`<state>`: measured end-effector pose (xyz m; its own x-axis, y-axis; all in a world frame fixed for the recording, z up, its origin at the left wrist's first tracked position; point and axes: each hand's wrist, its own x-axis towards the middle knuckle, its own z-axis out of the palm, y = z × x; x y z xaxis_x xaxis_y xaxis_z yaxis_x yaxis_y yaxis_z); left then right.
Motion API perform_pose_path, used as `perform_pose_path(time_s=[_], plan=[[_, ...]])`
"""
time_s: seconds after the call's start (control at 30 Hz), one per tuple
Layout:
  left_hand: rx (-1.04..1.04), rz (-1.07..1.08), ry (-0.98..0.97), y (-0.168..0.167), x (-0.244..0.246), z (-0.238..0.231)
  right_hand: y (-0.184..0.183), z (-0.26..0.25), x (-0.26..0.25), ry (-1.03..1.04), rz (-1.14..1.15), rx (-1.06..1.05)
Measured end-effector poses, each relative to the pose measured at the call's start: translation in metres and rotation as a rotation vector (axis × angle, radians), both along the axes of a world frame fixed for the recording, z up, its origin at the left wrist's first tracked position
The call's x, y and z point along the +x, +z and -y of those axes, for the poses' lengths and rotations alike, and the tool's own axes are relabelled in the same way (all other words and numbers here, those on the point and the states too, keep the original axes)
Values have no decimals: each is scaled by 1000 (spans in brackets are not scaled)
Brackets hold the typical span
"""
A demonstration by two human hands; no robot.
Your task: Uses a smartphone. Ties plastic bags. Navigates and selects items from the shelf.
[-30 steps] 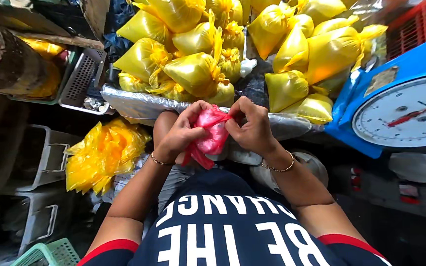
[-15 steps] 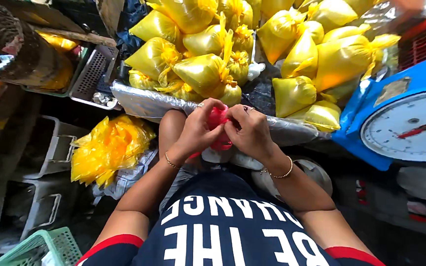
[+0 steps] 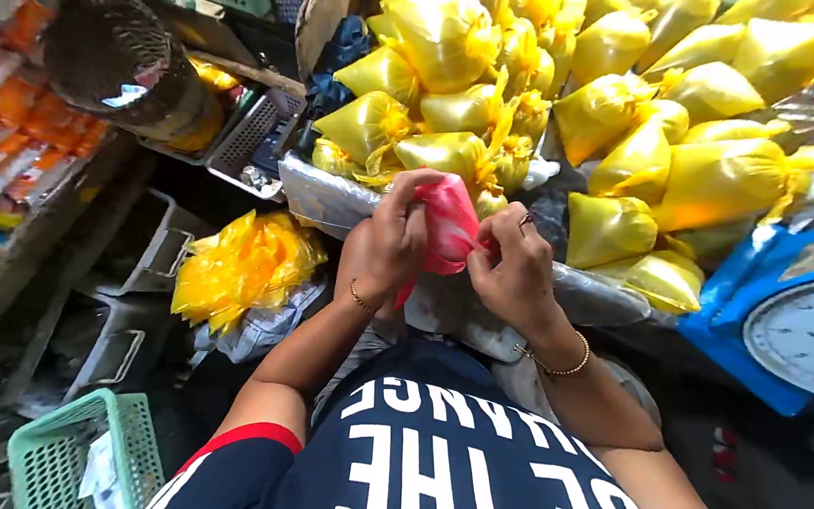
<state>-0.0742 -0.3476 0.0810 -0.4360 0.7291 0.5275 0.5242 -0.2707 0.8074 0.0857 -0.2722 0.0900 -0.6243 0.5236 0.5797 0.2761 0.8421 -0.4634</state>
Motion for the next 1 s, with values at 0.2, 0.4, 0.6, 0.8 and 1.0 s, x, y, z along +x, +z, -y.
perform_pose_path(time_s=[0.2, 0.4, 0.6, 0.8, 1.0], plan=[[117, 441, -4, -8, -7, -17, -7, -9, 3, -48, -44, -1], [-8, 386, -23, -6, 1, -5, 3, -12, 9, 17, -95, -153], [-172, 481, -18, -3, 14, 3, -23, 4, -5, 69, -63, -54], [-288, 753, -48, 4, 31, 2, -30, 6, -8, -7, 15, -164], [-311, 791, -54, 13, 42, -1, -33, 10, -12, -89, -20, -351]])
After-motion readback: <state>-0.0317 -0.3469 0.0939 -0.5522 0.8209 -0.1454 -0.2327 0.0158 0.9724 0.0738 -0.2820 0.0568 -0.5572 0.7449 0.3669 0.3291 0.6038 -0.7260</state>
